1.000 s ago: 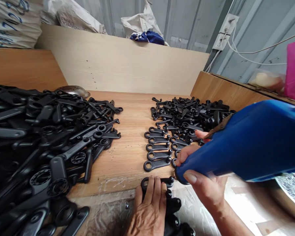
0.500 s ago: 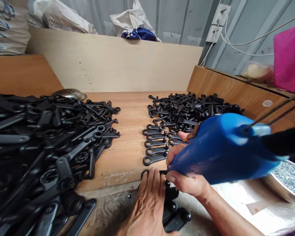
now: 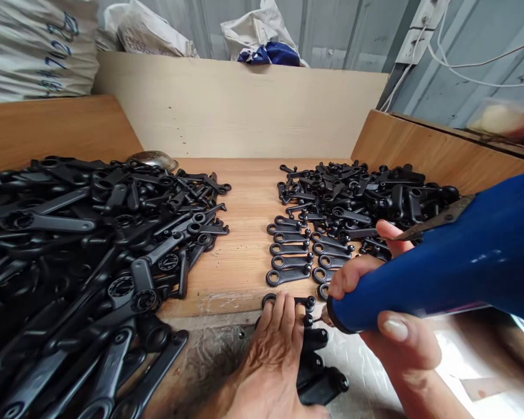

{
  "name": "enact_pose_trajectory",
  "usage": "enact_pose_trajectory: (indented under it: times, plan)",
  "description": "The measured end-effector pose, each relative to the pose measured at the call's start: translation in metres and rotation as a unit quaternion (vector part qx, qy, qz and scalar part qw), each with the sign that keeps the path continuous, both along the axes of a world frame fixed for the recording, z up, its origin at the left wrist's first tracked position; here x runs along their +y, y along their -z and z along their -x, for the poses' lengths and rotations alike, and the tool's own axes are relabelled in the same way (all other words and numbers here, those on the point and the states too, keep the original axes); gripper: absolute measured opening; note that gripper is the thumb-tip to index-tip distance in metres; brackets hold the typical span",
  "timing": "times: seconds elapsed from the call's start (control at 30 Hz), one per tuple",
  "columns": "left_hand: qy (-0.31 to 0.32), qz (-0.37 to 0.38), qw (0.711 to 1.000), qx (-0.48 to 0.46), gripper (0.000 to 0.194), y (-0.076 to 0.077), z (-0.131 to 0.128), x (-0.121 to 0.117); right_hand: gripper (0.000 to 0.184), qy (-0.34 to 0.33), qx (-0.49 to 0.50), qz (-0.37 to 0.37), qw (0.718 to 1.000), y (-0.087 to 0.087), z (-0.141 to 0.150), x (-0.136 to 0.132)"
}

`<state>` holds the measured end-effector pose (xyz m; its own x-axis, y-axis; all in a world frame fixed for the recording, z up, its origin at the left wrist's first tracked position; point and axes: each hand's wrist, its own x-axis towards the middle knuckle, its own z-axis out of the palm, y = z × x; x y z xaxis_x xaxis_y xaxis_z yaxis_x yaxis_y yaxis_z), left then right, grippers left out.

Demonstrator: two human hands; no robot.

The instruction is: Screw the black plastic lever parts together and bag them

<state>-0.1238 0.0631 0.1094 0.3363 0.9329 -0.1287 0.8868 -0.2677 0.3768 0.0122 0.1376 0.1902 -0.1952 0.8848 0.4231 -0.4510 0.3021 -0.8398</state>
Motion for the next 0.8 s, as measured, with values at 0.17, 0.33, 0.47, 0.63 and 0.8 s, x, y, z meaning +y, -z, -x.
enact_pose_trajectory:
  times: [0.17, 0.33, 0.47, 0.63, 0.8]
  plan:
    - [-0.006, -0.039, 0.999, 0.006, 0.117, 0.018, -0.001, -0.002, 0.075, -0.012, -0.028, 0.004, 1.000, -0.001, 0.001, -0.001]
    - [-0.012, -0.060, 0.998, 0.014, 0.123, 0.028, -0.003, -0.003, 0.077, -0.018, -0.039, 0.002, 0.999, 0.003, 0.000, 0.000]
    - [-0.016, -0.090, 0.996, 0.003, 0.120, 0.027, -0.002, -0.005, 0.080, -0.019, -0.050, 0.003, 0.999, 0.010, -0.001, 0.001]
    - [-0.009, -0.099, 0.995, -0.010, 0.114, 0.021, 0.000, -0.004, 0.082, -0.007, -0.095, -0.034, 0.995, 0.013, -0.004, 0.004]
    - [-0.013, -0.081, 0.996, -0.017, 0.115, 0.024, 0.000, -0.002, 0.035, 0.000, -0.158, -0.092, 0.983, 0.013, -0.003, 0.006]
